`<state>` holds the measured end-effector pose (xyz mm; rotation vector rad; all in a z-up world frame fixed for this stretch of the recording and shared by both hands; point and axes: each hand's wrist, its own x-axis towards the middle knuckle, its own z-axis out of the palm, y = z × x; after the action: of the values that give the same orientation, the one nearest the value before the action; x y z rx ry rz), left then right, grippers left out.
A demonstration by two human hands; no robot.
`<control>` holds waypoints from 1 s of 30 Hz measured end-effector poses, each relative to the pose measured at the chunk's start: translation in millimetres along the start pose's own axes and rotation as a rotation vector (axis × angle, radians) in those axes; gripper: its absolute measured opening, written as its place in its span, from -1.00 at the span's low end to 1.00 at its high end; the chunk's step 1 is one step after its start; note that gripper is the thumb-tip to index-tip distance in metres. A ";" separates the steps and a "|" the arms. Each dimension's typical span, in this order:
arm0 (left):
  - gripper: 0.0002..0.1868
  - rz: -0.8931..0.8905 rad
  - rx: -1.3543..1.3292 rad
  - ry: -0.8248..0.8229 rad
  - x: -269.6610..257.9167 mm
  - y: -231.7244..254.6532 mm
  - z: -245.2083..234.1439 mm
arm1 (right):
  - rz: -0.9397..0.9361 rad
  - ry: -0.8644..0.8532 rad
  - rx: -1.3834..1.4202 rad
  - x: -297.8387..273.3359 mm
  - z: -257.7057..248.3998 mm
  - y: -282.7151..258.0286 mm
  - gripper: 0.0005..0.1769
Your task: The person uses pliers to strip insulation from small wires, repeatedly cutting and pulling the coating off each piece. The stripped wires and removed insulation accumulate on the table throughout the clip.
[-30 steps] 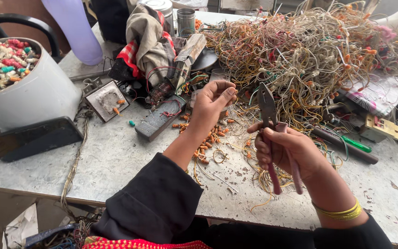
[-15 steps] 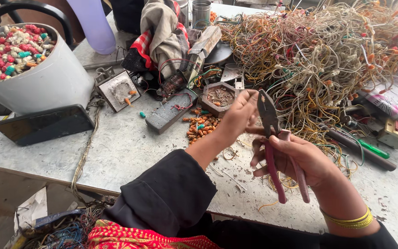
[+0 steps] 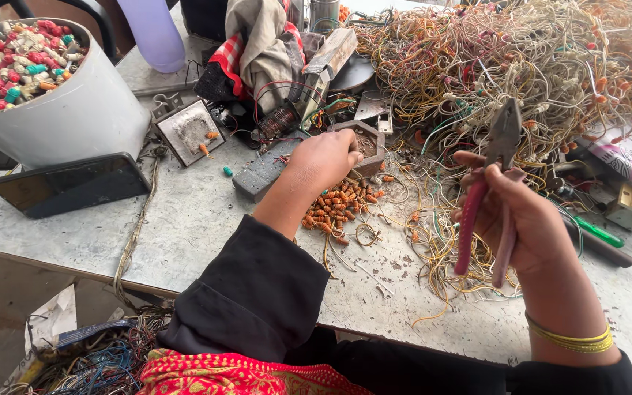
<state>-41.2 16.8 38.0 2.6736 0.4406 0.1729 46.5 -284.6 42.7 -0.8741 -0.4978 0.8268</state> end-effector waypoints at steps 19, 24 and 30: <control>-0.66 0.424 -0.437 -0.064 -9.2 56.9 63.6 | -0.149 0.083 -0.038 -10.3 -4.2 -17.8 -0.47; -0.87 0.408 -0.010 0.066 -4.5 21.4 37.7 | -0.074 0.073 -0.041 -1.6 -1.9 -6.1 -0.47; -0.78 0.492 0.030 0.142 -10.5 54.1 83.3 | -0.014 0.101 -0.089 2.9 -0.9 0.4 -0.47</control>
<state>-20.4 -65.5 -14.6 2.7598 -0.1846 0.5040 48.6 -282.6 42.1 -0.9883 -0.4547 0.7483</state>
